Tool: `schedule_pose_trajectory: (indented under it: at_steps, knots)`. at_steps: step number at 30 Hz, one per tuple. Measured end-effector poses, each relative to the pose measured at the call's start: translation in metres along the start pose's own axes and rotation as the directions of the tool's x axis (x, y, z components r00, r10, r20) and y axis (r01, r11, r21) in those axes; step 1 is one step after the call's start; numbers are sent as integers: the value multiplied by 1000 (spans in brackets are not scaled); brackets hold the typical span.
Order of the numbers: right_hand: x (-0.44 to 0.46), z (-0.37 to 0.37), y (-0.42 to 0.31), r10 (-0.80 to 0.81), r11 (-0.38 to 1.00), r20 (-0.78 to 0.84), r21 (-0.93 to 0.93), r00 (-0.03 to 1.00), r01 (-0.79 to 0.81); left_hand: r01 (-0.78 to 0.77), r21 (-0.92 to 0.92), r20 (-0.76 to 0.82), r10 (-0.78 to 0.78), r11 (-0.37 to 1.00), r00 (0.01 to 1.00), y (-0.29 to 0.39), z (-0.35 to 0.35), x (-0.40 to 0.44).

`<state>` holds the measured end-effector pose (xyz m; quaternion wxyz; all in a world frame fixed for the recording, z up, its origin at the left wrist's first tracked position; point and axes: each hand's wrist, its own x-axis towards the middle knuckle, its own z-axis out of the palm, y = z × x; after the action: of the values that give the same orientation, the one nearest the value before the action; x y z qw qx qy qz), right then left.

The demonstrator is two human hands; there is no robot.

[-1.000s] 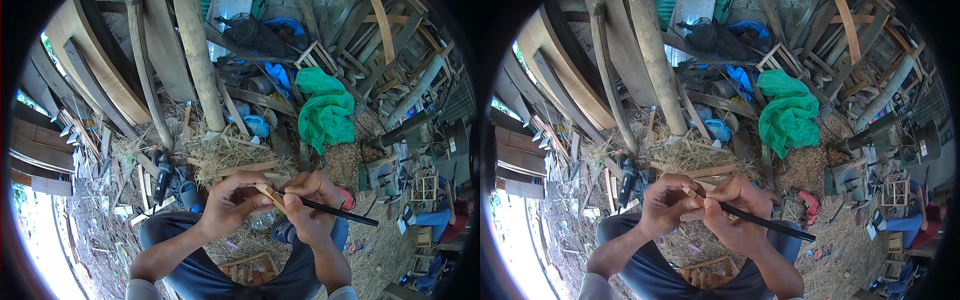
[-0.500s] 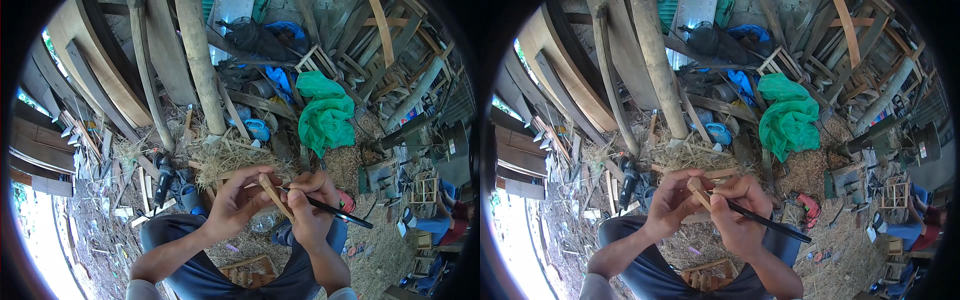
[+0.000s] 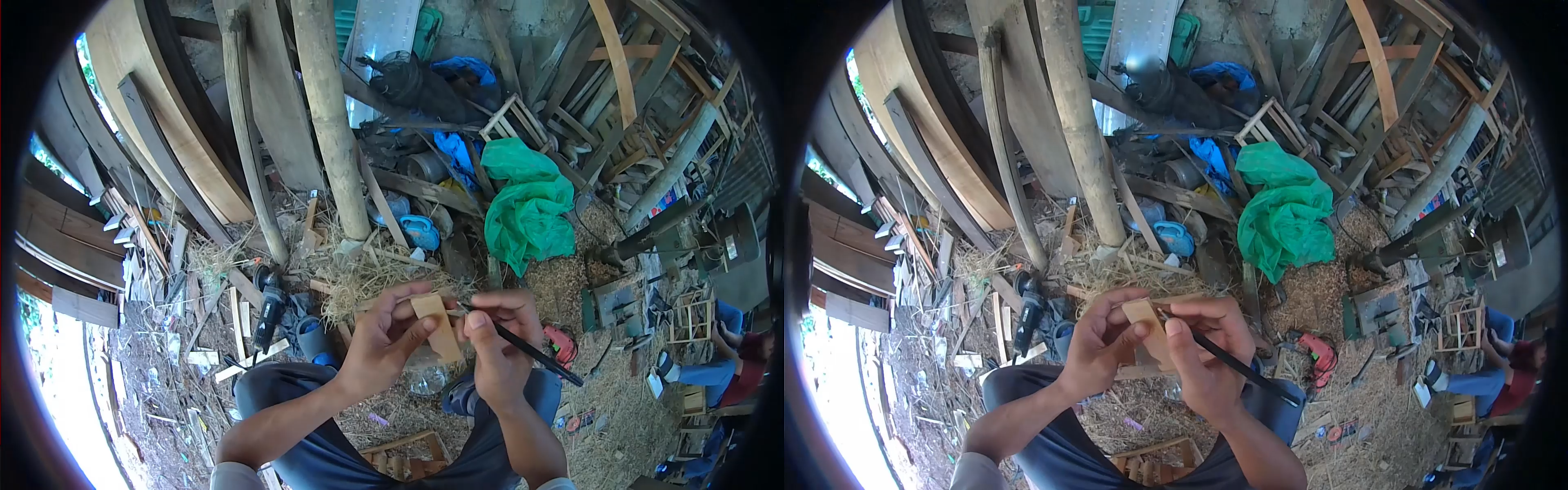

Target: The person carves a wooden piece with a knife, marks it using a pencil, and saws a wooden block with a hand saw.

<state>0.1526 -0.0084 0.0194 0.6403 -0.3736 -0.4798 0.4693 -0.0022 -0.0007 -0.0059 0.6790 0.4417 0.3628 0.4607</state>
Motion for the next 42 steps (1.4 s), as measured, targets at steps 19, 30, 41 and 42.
schedule_pose_trajectory:
  at_steps: [19, 30, 41, 42]
  knots:
    - [10, 0, 9, -24, 984, -184, -180, 983, -10, -191, -96, -122, 179, 977, 976, 13, -28, 6]
    - [1, -1, 17, -188, 893, 88, -399, 978, 208, -128, -219, -157, 95, 967, 983, 0, -11, -2]
    - [6, -14, 4, -333, 848, 313, -314, 890, 427, -172, -102, -138, 157, 980, 978, 13, -5, -9]
    - [6, -14, 3, -356, 841, 328, -294, 875, 453, -168, -102, -138, 153, 981, 979, 13, -4, -9]
